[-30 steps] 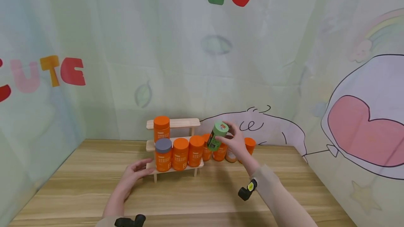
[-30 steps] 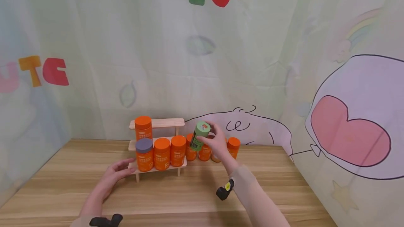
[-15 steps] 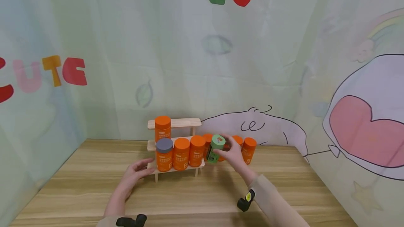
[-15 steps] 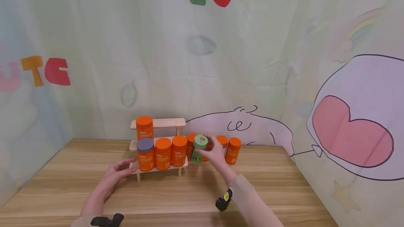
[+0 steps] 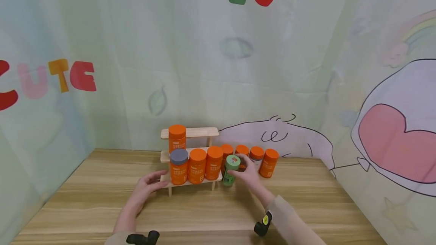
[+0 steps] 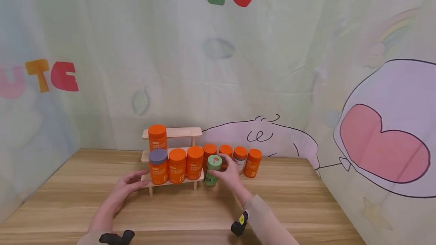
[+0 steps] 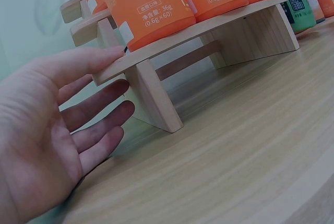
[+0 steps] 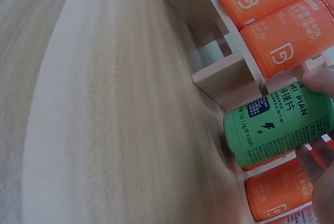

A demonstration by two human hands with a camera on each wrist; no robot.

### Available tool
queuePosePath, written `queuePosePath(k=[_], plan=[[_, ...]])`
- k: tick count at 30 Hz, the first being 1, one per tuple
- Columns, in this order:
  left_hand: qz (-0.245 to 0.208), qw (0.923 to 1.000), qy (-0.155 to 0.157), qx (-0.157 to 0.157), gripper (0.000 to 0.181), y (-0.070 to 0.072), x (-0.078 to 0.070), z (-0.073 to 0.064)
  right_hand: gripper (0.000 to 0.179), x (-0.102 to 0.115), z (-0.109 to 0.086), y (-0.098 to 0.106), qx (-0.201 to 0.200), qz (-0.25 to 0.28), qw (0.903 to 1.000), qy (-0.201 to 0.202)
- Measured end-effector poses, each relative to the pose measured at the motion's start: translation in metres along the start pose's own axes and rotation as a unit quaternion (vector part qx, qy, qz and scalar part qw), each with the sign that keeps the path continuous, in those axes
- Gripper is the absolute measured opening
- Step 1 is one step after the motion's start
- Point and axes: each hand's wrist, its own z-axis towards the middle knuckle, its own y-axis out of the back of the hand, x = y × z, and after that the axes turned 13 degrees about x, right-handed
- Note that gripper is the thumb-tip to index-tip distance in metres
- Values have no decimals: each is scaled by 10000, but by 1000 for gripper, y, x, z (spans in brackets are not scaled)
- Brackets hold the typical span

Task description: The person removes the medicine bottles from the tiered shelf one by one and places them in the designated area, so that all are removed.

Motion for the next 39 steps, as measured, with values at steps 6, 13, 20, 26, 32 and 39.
queuePosePath(k=[6,13,20,26,32,39], plan=[[27,10000,8,11,58,0,-1,1,61,2,-2,-4,-63,51,9999,-68],[-2,10000,-21,-10,57,0,-1,0,59,4,-5,-5,-34,-64,9999,-130],[87,9999,30,100,59,1,-1,2,60,-11,-2,-6,-170,79,9998,48],[29,10000,62,49,58,1,-1,1,61,-15,-1,-7,-149,114,9998,67],[104,9999,32,-35,57,0,0,0,60,-6,-4,-10,-83,105,9999,106],[145,9999,42,-76,56,0,1,1,56,19,-14,-10,16,111,9998,156]])
